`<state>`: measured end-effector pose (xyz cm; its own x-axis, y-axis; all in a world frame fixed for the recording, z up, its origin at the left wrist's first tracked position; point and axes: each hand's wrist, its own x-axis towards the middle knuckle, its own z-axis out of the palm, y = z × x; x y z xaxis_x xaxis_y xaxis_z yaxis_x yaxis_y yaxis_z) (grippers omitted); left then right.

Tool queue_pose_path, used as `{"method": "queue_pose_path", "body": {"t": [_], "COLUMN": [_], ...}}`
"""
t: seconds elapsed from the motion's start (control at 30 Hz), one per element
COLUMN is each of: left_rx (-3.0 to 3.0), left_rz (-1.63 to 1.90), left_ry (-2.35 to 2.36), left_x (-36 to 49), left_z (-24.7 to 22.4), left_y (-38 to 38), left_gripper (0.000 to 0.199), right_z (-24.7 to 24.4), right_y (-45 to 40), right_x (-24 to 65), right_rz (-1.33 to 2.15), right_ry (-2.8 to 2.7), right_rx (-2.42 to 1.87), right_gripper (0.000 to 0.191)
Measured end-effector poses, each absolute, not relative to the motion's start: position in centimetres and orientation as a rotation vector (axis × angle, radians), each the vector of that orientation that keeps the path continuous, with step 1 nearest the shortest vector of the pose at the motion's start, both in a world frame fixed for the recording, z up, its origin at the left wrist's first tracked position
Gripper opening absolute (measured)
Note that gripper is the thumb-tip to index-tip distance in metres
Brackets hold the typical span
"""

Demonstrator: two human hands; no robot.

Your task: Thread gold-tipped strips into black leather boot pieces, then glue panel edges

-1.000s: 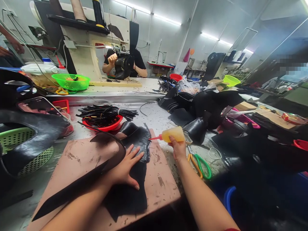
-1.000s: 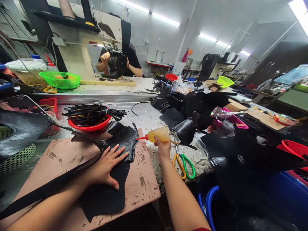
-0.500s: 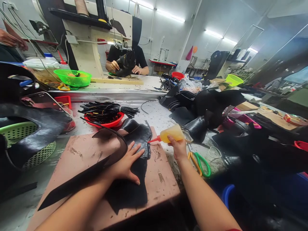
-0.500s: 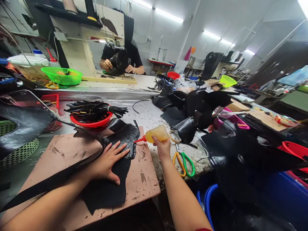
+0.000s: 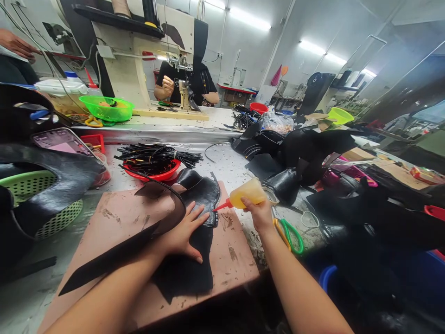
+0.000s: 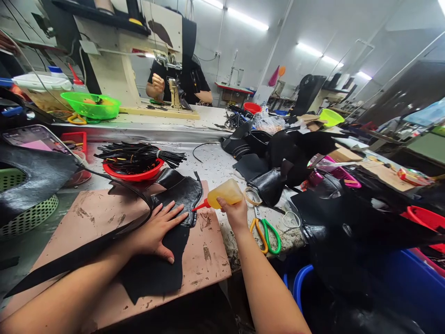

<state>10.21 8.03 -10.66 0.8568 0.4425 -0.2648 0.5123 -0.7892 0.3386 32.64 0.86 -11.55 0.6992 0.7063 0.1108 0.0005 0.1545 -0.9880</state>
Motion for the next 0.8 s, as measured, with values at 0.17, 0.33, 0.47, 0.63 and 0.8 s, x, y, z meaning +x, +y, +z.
{"method": "queue_pose_path", "body": {"t": [0.17,0.33,0.47,0.63,0.8], "left_rx": [2.631,2.633,2.635,2.666,2.685], "left_rz": [-0.228,-0.229,-0.255,-0.258,-0.251], "left_ry": [0.694,0.682,0.686,0.688,0.69], "left_x": [10.2,10.2,10.3,10.3,10.3], "left_z": [-10.8,-10.7,-10.4,-10.2,-10.3], "left_y": [8.0,8.1,8.0,7.8,7.8], "left_gripper": [0.114,0.114,0.113,0.111,0.115], "right_z": [-11.6,-12.0,-12.4,-12.9,-13.2], "right_y": [0.0,-1.1,-2.0,-2.8,-3.3], "right_x": [32.4,32.1,31.7,31.3,30.9], "right_rz": [0.576,0.583,0.588,0.589,0.584], "right_ry": [-0.65,-0.636,-0.631,-0.611,-0.584], "right_rx": [-1.325,-1.311,-1.309,-1.294,-1.299], "right_gripper": [0.043,0.042,0.04,0.039,0.04]}}
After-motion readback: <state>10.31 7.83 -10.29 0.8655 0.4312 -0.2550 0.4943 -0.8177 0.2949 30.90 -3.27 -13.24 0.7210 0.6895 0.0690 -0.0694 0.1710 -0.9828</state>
